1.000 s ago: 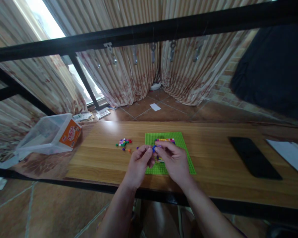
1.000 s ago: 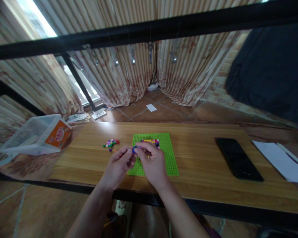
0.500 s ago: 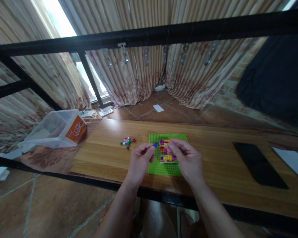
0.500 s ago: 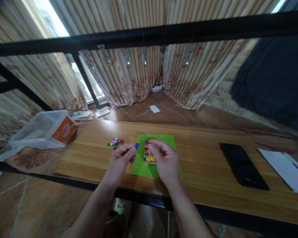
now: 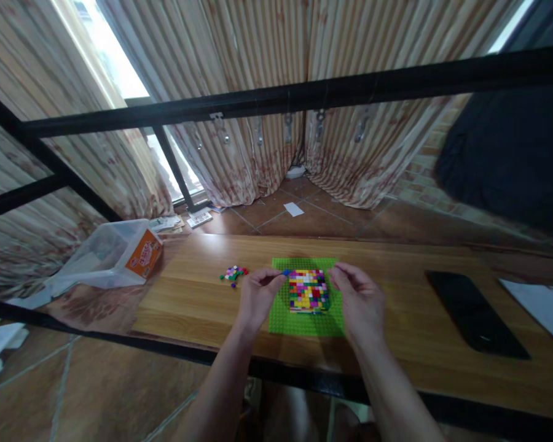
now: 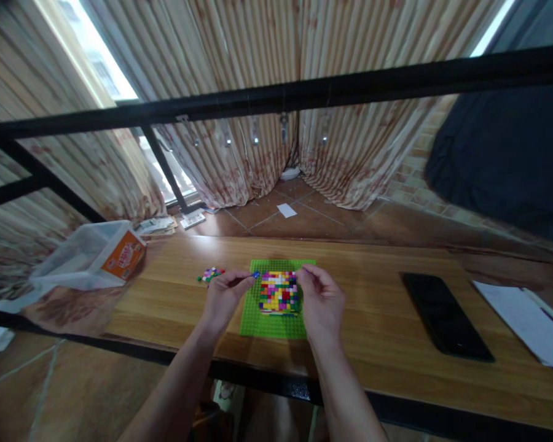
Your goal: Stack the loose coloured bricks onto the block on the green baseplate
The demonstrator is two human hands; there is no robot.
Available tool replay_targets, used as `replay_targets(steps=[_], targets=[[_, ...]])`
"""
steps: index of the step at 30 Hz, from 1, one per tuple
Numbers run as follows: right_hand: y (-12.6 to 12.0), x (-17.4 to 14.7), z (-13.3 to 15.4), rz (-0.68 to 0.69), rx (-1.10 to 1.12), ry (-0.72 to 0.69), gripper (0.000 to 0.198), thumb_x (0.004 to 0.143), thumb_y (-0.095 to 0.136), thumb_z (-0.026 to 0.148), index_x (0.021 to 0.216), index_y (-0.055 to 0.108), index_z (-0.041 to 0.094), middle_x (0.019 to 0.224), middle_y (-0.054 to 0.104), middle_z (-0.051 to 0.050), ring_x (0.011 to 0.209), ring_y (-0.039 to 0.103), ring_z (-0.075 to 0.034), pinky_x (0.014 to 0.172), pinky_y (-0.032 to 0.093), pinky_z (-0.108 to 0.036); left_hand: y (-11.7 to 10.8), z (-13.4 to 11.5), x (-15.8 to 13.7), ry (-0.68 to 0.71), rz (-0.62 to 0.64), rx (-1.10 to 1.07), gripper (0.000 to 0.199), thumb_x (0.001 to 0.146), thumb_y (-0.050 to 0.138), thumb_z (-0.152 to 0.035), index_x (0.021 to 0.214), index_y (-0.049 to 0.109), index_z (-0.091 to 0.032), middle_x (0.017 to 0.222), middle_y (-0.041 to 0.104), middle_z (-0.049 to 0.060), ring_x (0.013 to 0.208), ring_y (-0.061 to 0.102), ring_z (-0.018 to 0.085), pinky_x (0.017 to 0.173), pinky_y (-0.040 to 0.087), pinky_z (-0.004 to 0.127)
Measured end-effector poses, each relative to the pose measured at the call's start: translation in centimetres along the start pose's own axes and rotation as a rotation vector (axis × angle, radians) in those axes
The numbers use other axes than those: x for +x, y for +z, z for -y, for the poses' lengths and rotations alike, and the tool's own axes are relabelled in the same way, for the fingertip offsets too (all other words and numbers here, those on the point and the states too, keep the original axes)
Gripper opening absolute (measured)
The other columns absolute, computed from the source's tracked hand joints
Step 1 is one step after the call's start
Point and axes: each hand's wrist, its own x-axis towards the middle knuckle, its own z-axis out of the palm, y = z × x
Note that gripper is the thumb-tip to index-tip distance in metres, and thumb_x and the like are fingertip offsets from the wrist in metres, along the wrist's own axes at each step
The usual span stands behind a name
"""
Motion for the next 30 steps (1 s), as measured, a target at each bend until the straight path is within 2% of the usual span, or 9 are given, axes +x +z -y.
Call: replay_targets(steps=[6,11,14,20,23,27,30], targets=[[0.6,1.1,0.1,-0.038,0.091,0.048,0.027,0.066,0.078,0.039,0.083,0.072,0.018,0.073,0.072,-0.002,0.067,0.064,-0.016,0.067,0.05,-0.032,0.9,-1.0,2.2,0.019,0.088,0.18,0.008,0.062,0.074,-0.023,0.063,0.072,-0.016,0.061,0.068,0.0,0.059,0.057,0.012,0.059,0.041,0.024],[0.9,2.3,-0.4,-0.036,0.119,0.114,0.027,0.066,0.077,0.037,0.084,0.072,0.018,0.072,0.072,-0.002,0.065,0.062,-0.014,0.063,0.048,-0.029,1.6,-0.2,1.9,-0.022,-0.026,0.098,0.008,0.062,0.074,-0.022,0.063,0.072,-0.015,0.065,0.07,0.001,0.06,0.059,0.012,0.062,0.045,0.023],[1.3,2.6,-0.6,-0.032,0.115,0.127,0.027,0.068,0.075,0.037,0.087,0.071,0.019,0.073,0.072,-0.002,0.059,0.059,-0.013,0.057,0.046,-0.027,2.0,-0.2,1.7,-0.036,-0.035,0.079,0.006,0.061,0.074,-0.021,0.063,0.072,-0.015,0.072,0.072,0.003,0.064,0.061,0.012,0.064,0.047,0.024],[1.6,2.5,-0.7,-0.015,0.125,0.173,0.027,0.067,0.075,0.036,0.087,0.071,0.019,0.074,0.072,-0.003,0.057,0.057,-0.011,0.055,0.044,-0.025,2.0,-0.1,2.2,-0.018,0.075,0.098,0.007,0.061,0.075,-0.021,0.061,0.07,-0.016,0.08,0.071,0.004,0.074,0.063,0.015,0.069,0.05,0.025],[1.6,2.4,-0.9,0.005,0.107,0.19,0.027,0.067,0.075,0.037,0.087,0.072,0.019,0.074,0.072,-0.002,0.058,0.057,-0.012,0.055,0.043,-0.025,1.8,0.1,2.6,0.025,0.184,0.213,0.008,0.064,0.075,-0.023,0.067,0.071,-0.016,0.085,0.072,0.006,0.08,0.064,0.016,0.073,0.05,0.026],[1.4,2.3,-1.1,0.075,-0.066,0.096,0.024,0.074,0.068,0.038,0.089,0.072,0.02,0.08,0.073,-0.003,0.066,0.061,-0.016,0.06,0.046,-0.029,1.4,0.3,2.9,0.068,0.291,0.366,0.007,0.072,0.069,-0.023,0.074,0.072,-0.017,0.082,0.072,0.005,0.078,0.064,0.017,0.074,0.049,0.028],[1.2,2.1,-1.0,0.189,-0.301,-0.098,0.023,0.083,0.059,0.037,0.092,0.073,0.021,0.087,0.073,-0.005,0.076,0.064,-0.019,0.069,0.049,-0.032,1.1,0.3,3.1,0.111,0.35,0.419,0.009,0.077,0.064,-0.021,0.08,0.072,-0.018,0.082,0.072,0.005,0.078,0.065,0.017,0.075,0.049,0.028]])
